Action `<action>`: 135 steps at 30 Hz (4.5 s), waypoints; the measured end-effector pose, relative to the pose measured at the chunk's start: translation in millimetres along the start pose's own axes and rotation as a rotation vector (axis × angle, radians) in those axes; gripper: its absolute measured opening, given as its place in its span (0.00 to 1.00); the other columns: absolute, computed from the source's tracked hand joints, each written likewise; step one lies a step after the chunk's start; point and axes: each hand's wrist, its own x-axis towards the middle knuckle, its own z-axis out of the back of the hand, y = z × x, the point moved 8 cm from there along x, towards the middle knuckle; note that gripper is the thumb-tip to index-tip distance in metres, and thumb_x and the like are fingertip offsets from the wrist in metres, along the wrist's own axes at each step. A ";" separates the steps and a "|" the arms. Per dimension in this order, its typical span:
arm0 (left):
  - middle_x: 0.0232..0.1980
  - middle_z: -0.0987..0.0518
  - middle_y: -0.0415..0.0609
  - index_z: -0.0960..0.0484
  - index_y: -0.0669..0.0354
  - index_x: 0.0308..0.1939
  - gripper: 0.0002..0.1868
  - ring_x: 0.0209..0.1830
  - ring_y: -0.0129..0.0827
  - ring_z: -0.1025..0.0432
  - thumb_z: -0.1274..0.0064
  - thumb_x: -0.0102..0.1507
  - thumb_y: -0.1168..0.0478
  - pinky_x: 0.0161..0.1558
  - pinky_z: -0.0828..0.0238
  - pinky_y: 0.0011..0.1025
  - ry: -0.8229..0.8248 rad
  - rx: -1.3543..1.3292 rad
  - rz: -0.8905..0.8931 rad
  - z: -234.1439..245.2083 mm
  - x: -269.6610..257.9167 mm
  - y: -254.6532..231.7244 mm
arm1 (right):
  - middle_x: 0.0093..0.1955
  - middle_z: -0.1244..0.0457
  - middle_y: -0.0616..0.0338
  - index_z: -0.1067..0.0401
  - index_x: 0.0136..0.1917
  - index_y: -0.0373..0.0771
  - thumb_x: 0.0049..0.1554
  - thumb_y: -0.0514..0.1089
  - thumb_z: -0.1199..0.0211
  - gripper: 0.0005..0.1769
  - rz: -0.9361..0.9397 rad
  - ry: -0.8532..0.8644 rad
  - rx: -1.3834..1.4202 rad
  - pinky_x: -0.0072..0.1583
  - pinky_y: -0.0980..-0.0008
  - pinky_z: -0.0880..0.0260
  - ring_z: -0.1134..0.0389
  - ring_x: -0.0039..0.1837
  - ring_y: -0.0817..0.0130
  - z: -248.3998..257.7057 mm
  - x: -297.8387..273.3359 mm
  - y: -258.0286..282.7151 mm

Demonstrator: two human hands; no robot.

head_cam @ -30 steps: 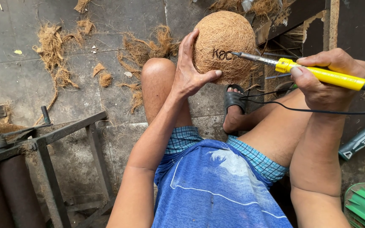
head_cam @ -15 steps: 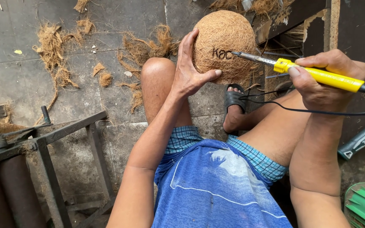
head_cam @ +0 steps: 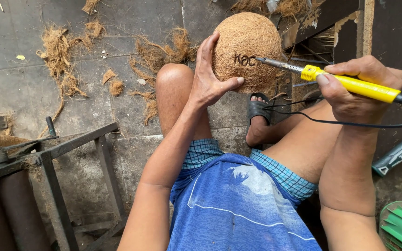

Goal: Engraving letters onto a coconut shell using a wood-burning tool.

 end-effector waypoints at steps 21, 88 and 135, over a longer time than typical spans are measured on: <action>0.78 0.47 0.55 0.49 0.44 0.76 0.55 0.81 0.47 0.50 0.36 0.53 0.39 0.78 0.49 0.53 0.020 -0.007 0.005 -2.4 -1.6 -1.5 | 0.45 0.32 0.37 0.26 0.48 0.21 0.61 0.30 0.29 0.08 -0.004 -0.011 -0.002 0.47 0.68 0.35 0.34 0.43 0.59 0.8 0.9 -0.8; 0.63 0.24 0.50 0.33 0.53 0.68 0.30 0.62 0.42 0.30 0.43 0.62 0.65 0.57 0.28 0.49 -0.197 -1.379 0.537 -54.2 -102.5 -39.9 | 0.35 0.32 0.57 0.30 0.46 0.41 0.53 0.44 0.33 0.10 -0.677 -0.702 1.049 0.38 0.70 0.27 0.30 0.37 0.68 -81.8 -21.6 -85.3; 0.60 0.22 0.57 0.28 0.64 0.62 0.26 0.59 0.49 0.27 0.42 0.60 0.74 0.55 0.24 0.49 -0.132 -1.488 0.321 -31.4 -29.2 47.9 | 0.42 0.36 0.42 0.31 0.55 0.27 0.58 0.37 0.40 0.13 -0.402 -0.431 0.452 0.43 0.69 0.22 0.29 0.40 0.59 -70.6 -53.0 28.2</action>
